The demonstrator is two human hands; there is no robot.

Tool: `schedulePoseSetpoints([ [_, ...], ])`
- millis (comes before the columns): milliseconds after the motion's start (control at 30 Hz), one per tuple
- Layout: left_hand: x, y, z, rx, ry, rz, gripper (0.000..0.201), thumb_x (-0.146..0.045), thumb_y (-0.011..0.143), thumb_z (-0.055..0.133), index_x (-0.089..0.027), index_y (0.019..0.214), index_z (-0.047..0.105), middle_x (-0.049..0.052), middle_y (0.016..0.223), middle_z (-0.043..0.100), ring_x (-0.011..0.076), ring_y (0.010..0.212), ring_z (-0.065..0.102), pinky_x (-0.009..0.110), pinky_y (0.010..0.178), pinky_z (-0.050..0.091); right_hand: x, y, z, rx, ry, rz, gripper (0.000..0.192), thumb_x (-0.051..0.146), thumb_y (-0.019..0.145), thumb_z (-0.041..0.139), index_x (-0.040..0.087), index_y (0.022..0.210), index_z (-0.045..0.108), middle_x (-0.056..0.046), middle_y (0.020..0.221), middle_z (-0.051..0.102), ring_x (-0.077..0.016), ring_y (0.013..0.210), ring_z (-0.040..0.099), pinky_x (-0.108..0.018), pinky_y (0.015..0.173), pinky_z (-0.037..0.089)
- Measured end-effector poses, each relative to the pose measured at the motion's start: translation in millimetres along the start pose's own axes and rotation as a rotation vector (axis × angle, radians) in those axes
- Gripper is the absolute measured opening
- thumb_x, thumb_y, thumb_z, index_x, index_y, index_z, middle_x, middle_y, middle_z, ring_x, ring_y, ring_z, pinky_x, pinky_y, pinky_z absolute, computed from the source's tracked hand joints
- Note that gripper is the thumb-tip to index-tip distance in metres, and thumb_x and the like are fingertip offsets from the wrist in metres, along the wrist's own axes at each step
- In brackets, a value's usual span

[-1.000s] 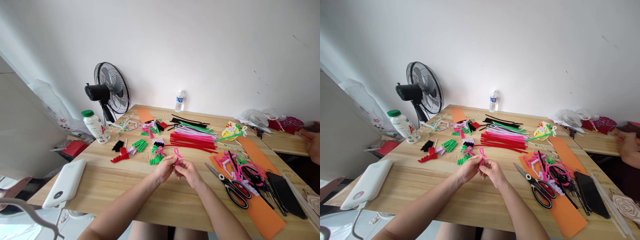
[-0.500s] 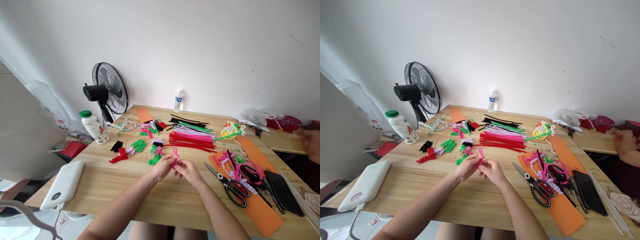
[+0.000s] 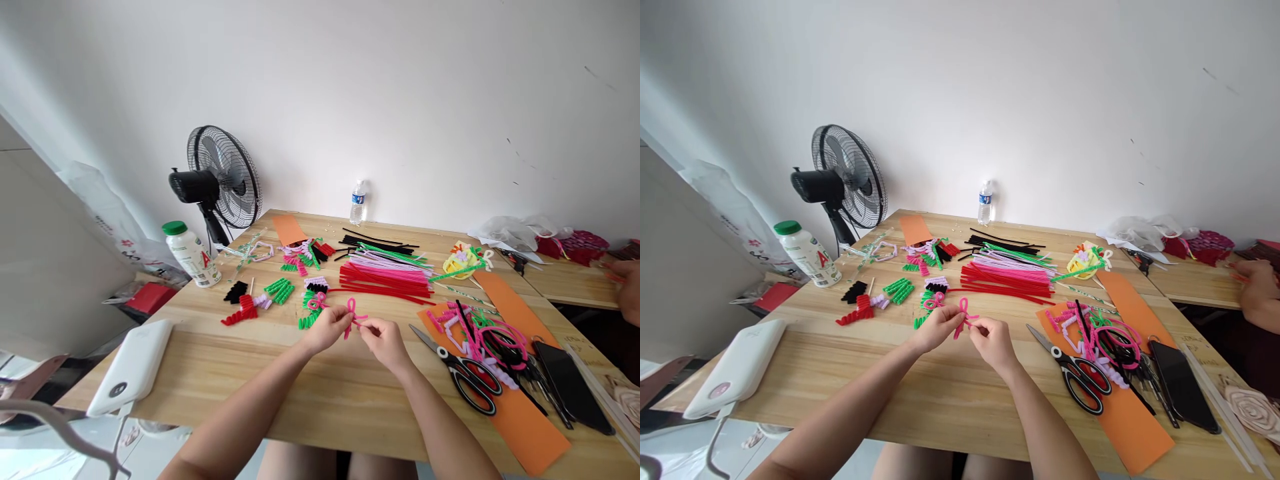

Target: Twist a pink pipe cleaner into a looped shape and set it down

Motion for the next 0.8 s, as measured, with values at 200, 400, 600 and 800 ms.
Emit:
schedulePoseSetpoints([
  [200, -11, -2, -1.6, 0.035, 0.116, 0.072, 0.031, -0.037, 0.08, 0.049, -0.015, 0.057, 0.049, -0.003, 0.052, 0.045, 0.0076, 0.049, 0.04, 0.02, 0.046, 0.03, 1, 1, -3, 0.064, 0.021, 0.01, 0.014, 0.021, 0.07, 0.053, 0.017, 0.058, 0.06, 0.003, 0.047, 0.047, -0.0095, 0.043, 0.044, -0.021, 0.043, 0.034],
  [400, -5, -2, 4.7, 0.073, -0.044, 0.036, 0.031, -0.04, 0.08, 0.05, -0.013, 0.066, 0.058, 0.003, 0.062, 0.059, 0.0105, 0.054, 0.051, 0.022, 0.051, 0.041, -23, 4, 4, 0.14, 0.343, 0.218, 0.025, 0.041, 0.074, 0.06, 0.016, 0.07, 0.058, 0.001, 0.053, 0.057, -0.0116, 0.045, 0.053, -0.021, 0.04, 0.041],
  [600, -6, -2, 4.9, 0.059, -0.156, 0.02, 0.033, -0.044, 0.077, 0.056, -0.012, 0.07, 0.063, 0.002, 0.057, 0.057, 0.0093, 0.051, 0.048, 0.02, 0.046, 0.034, -30, 4, 16, 0.179, 0.49, 0.275, 0.034, 0.046, 0.068, 0.067, 0.015, 0.065, 0.054, 0.001, 0.051, 0.058, -0.0104, 0.041, 0.052, -0.021, 0.037, 0.042],
  [800, 0, 4, -13.4, -0.02, -0.162, 0.019, 0.035, -0.047, 0.076, 0.056, -0.012, 0.071, 0.062, -0.003, 0.05, 0.048, 0.0072, 0.046, 0.04, 0.021, 0.046, 0.032, -24, 4, 16, 0.165, 0.537, 0.237, 0.034, 0.049, 0.073, 0.062, 0.017, 0.072, 0.054, 0.001, 0.06, 0.057, -0.012, 0.05, 0.055, -0.021, 0.038, 0.044],
])
Point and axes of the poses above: each hand's wrist, its own y-axis towards the middle knuckle, its own z-axis out of the palm, x = y × z, the point moved 10 cm from there along y, towards the middle knuckle
